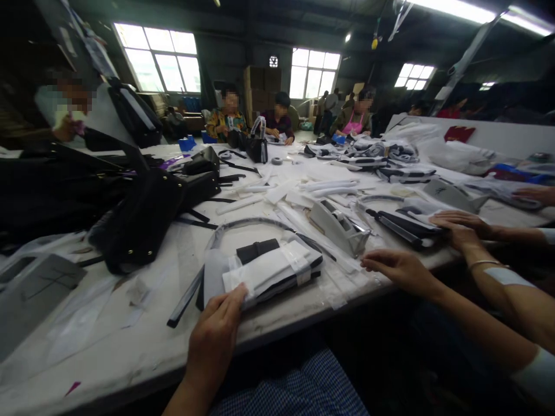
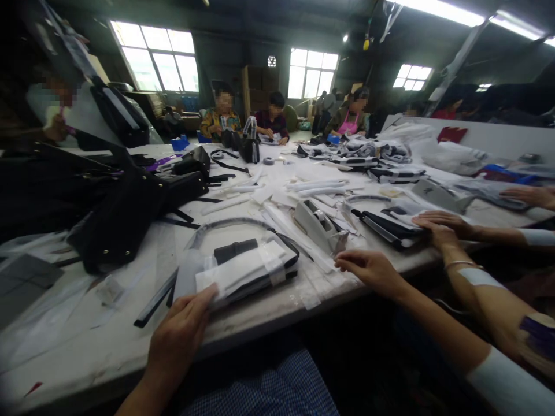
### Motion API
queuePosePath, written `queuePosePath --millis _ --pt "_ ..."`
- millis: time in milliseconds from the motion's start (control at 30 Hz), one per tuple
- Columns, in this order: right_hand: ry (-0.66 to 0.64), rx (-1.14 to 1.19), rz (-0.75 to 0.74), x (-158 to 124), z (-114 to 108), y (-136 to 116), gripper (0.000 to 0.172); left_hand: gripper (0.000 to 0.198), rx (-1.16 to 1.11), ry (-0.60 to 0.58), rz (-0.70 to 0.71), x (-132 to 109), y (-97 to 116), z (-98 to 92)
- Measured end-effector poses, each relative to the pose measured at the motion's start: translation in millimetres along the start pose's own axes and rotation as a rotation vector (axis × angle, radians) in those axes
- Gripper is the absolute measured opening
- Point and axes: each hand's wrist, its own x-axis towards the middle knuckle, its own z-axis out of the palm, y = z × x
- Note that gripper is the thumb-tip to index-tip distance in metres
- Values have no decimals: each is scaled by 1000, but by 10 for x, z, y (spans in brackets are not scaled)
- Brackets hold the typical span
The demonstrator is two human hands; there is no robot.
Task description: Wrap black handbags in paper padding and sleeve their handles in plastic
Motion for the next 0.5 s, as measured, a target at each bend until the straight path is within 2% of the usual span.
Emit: queuePosePath --millis 133,300,400,500 --pt "-171 -110 -261 80 314 -724 31 40 -34 -25 -40 21 43 -32" --pt "-533 -148 -636 408 909 -1584 25 36 -81 -49 -97 21 73 -16" --pt "-655 -260 -829 666 1294 -1906 20 34 -84 -59 -121 10 89 -6" --pt "-743 -452 -933 908 1618 -2084 13 31 -49 -31 -155 2 105 1"
